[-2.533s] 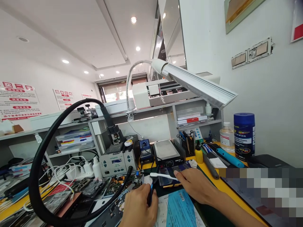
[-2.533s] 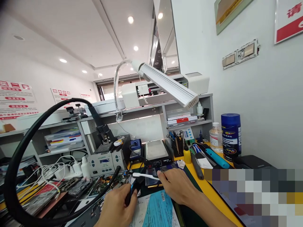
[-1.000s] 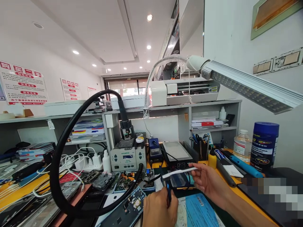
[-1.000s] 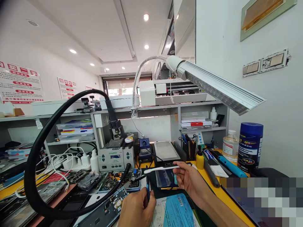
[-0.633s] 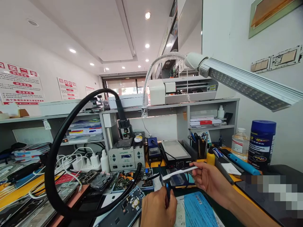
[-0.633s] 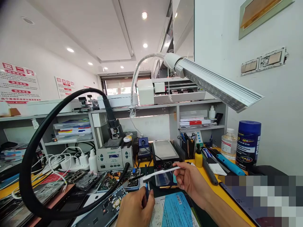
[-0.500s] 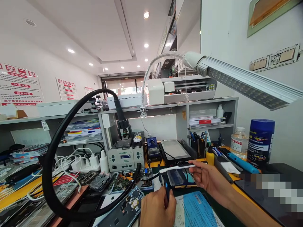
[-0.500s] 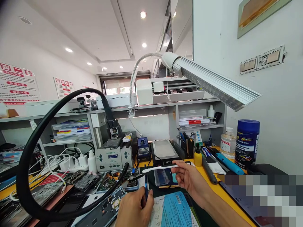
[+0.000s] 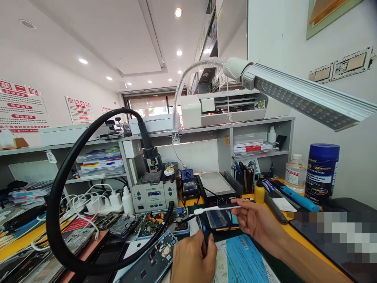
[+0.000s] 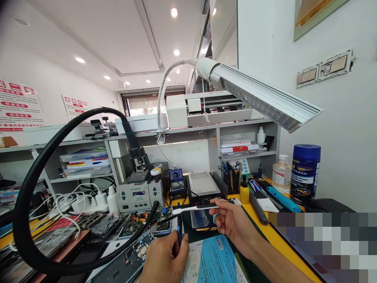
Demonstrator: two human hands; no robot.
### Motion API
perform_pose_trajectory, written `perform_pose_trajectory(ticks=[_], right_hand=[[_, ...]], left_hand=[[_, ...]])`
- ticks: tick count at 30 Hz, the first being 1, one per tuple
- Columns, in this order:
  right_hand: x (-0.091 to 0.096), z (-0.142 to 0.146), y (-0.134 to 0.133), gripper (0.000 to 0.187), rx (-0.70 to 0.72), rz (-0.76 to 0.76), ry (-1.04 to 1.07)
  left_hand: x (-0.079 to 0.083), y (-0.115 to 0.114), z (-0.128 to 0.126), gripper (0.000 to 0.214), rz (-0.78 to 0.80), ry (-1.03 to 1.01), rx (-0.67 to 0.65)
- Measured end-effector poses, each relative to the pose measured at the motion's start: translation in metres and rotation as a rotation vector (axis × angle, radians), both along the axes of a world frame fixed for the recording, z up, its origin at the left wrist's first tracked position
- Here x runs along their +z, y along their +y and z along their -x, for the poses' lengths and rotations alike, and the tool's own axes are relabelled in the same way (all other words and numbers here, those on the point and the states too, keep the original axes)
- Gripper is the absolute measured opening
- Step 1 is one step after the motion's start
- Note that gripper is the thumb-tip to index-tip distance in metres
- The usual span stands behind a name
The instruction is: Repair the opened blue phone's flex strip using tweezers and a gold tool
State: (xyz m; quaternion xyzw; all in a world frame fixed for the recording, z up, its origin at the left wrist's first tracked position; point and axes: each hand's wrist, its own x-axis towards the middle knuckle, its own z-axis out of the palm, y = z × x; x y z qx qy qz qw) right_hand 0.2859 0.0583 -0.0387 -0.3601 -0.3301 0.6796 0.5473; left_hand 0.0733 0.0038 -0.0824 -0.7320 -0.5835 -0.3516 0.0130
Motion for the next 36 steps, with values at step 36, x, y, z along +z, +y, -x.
perform_pose_trajectory(ticks=[36], right_hand=[[0.0035,-0.0022,0.0,0.016,-0.071,0.011,-0.037]], left_hand=[[0.0033,-0.0031,0.0011,0.038,-0.009,-0.006,-0.031]])
